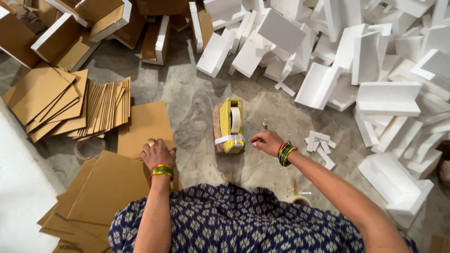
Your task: The person sits on the floor and assembles small cardboard boxes by inserting white foam inserts into the cardboard shells. They use a handheld tape dispenser to secure the foam pieces to the cardboard, repeating the process for multiple units.
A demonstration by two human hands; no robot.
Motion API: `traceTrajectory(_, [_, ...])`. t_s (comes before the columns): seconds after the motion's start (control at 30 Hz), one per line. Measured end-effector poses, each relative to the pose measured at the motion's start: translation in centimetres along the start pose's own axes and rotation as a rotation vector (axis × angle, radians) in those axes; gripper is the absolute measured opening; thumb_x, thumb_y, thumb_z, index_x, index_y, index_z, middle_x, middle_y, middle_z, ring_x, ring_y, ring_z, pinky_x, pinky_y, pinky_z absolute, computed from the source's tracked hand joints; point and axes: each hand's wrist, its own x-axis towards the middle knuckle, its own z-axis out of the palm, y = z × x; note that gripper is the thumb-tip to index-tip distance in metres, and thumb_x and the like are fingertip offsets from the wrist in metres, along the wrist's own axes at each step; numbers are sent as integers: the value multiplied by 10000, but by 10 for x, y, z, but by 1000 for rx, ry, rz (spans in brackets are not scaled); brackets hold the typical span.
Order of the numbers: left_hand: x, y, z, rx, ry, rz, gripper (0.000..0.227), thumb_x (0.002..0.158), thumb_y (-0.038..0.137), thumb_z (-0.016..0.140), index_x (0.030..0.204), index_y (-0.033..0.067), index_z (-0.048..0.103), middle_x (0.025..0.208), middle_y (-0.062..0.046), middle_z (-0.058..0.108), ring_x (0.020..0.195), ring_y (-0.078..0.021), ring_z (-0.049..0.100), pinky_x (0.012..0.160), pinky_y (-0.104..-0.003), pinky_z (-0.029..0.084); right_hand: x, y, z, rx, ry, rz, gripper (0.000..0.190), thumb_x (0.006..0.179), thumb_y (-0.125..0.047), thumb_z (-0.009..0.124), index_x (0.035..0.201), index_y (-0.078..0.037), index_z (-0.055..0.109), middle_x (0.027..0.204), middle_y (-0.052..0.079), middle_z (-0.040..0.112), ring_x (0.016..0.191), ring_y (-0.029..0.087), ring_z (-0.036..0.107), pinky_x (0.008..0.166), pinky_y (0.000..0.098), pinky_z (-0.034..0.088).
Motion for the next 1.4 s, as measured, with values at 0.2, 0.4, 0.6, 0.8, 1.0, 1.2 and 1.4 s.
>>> traceTrajectory(0.2, [0, 10, 31, 152, 223, 134, 401, 880, 384, 694, 1046, 19, 691, 1173, -164, 641, 1106, -358, 612, 958, -457, 506, 137, 110, -16, 264, 178, 269, 379, 874, -273, 711, 1191, -68, 734, 1101, 163, 769, 921, 273, 734, 807, 424, 593])
traceTrajectory(0.4, [5, 16, 56, 532, 404, 257, 302, 883, 146, 628, 1126, -20, 697, 1239, -241, 684, 1082, -441, 706, 914, -516, 591, 269, 115, -38, 1265, 351, 358, 928, 705, -688, 744, 1472, -238, 479, 1577, 252, 276, 1397, 452, 396, 971, 504, 529])
traceTrajectory(0.6, [9, 17, 61, 595, 490, 312, 265, 884, 118, 621, 1079, -40, 707, 1170, -256, 700, 997, -452, 733, 842, -541, 612, 311, 83, -58, 1367, 498, 153, 807, 890, -725, 678, 1374, -79, 685, 1179, 138, 526, 948, 256, 550, 722, 378, 510])
traceTrajectory(0.8, [9, 18, 46, 287, 440, 243, 369, 838, 286, 620, 1042, -1, 730, 1134, -216, 720, 1018, -414, 695, 874, -484, 577, 120, 58, -80, 276, 1097, -315, 159, 913, -84, 724, 1055, -15, 741, 885, -1, 667, 772, 82, 578, 681, 263, 479])
traceTrajectory(1.0, [9, 21, 14, -30, 610, 324, 73, 942, 113, 640, 894, 71, 678, 994, -84, 702, 951, -271, 695, 846, -380, 568, -111, 39, -31, -447, 709, 24, 396, 816, -167, 790, 1195, -276, 764, 1020, 131, 574, 747, 198, 588, 657, 367, 550])
traceTrajectory(1.2, [-3, 2, -42, -557, 862, 69, 102, 1053, 98, 555, 1050, 34, 633, 1002, -114, 701, 890, -275, 688, 758, -357, 545, -116, -34, 83, -179, 300, 332, 391, 901, -126, 688, 1264, -270, 682, 1267, 122, 485, 680, 152, 646, 529, 241, 627])
traceTrajectory(1.4, [-55, -39, -31, -1193, 850, -367, 230, 1149, 221, 510, 1072, 13, 571, 968, -90, 578, 839, -189, 549, 746, -327, 491, -97, -107, 136, 108, 452, -90, 495, 936, -244, 675, 1392, -79, 570, 1217, 117, 604, 934, 186, 695, 781, 313, 611])
